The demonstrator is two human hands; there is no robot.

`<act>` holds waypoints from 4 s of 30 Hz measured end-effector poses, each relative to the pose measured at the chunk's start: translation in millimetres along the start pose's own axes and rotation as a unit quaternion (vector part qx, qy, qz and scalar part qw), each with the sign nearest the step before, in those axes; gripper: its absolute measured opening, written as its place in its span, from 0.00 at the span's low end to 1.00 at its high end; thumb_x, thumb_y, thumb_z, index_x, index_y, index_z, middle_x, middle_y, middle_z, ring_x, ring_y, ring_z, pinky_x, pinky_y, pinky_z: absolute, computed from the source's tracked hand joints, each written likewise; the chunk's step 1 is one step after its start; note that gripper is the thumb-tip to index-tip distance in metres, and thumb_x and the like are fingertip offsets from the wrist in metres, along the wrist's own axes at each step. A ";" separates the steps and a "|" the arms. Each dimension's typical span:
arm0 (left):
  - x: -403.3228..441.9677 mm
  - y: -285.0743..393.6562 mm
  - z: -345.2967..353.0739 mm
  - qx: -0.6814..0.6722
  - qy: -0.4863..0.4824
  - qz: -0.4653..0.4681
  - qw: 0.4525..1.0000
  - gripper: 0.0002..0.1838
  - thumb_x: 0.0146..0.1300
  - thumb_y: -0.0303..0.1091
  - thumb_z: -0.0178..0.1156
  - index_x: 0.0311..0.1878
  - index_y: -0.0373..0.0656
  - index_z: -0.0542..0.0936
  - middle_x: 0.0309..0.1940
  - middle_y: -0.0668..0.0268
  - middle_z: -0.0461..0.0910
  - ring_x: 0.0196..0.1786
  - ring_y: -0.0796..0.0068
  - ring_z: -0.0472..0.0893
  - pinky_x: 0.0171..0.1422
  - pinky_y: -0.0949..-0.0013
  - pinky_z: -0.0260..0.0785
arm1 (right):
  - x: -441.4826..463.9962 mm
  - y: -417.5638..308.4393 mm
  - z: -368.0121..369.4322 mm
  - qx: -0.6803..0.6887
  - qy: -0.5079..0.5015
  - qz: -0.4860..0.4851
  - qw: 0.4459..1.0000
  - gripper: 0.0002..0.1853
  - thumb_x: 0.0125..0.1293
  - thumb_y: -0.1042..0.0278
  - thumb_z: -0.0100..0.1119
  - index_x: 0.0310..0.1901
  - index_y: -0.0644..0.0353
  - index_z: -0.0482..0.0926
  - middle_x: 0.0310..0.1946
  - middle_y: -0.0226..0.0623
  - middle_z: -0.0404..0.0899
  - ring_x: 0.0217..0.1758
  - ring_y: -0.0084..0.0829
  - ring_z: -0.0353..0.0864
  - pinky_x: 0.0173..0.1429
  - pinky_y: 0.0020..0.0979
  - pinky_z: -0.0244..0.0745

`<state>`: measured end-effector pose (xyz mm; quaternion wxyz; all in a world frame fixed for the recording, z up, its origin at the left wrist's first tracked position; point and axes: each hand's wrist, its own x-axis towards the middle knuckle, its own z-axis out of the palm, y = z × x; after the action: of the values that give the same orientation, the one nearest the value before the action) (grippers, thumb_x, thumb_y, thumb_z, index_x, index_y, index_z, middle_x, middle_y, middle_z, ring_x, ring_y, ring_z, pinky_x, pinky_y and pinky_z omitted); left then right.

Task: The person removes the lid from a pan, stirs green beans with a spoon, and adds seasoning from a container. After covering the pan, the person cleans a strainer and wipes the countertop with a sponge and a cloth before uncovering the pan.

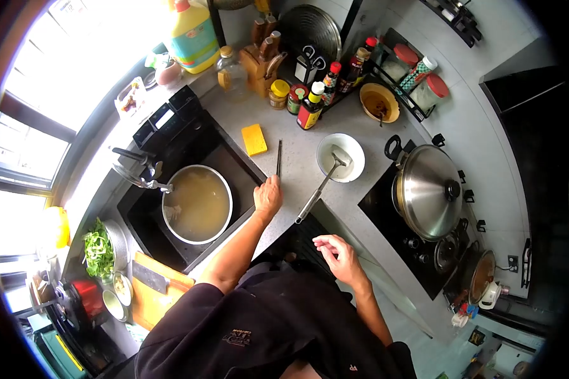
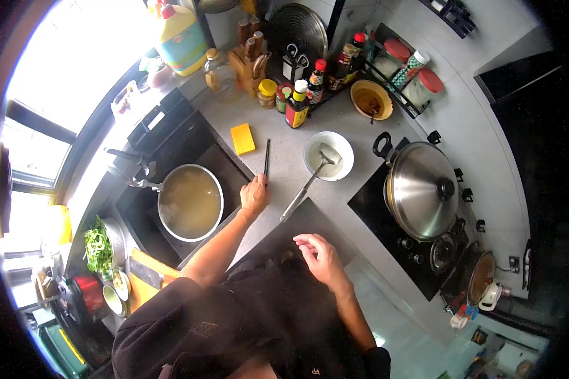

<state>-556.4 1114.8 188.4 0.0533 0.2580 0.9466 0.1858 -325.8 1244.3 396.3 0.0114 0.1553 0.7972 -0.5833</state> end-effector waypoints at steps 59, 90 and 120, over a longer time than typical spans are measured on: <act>-130.2 -61.6 -37.7 -0.240 0.016 0.015 0.971 0.20 0.58 0.14 0.54 0.52 0.42 0.79 0.52 0.52 0.74 0.51 0.54 0.80 0.56 0.56 0.75 | 51.9 65.8 -369.0 -0.565 0.267 0.256 0.738 0.30 0.66 0.40 0.61 0.55 0.61 0.81 0.44 0.54 0.86 0.54 0.51 0.85 0.60 0.49 0.78; -119.9 -53.8 -45.1 -0.146 0.022 0.098 0.984 0.15 0.59 0.19 0.56 0.49 0.43 0.80 0.49 0.54 0.77 0.56 0.50 0.76 0.62 0.52 0.70 | 40.6 62.5 -379.3 -0.575 0.236 0.221 0.752 0.34 0.65 0.33 0.59 0.44 0.65 0.84 0.39 0.56 0.86 0.47 0.52 0.86 0.55 0.48 0.81; -121.9 -46.5 -43.7 -0.166 -0.023 0.095 0.981 0.19 0.63 0.17 0.53 0.56 0.42 0.76 0.54 0.52 0.73 0.54 0.54 0.79 0.58 0.56 0.75 | -151.3 263.1 -390.4 0.164 0.537 0.342 0.754 0.15 0.79 0.63 0.53 0.55 0.69 0.71 0.25 0.42 0.78 0.15 0.23 0.69 0.15 0.27 0.54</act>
<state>-481.9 1001.6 211.8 0.0992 0.3384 0.8725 0.3383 -49.6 1644.7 307.4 -0.2455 0.7044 0.4587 -0.4828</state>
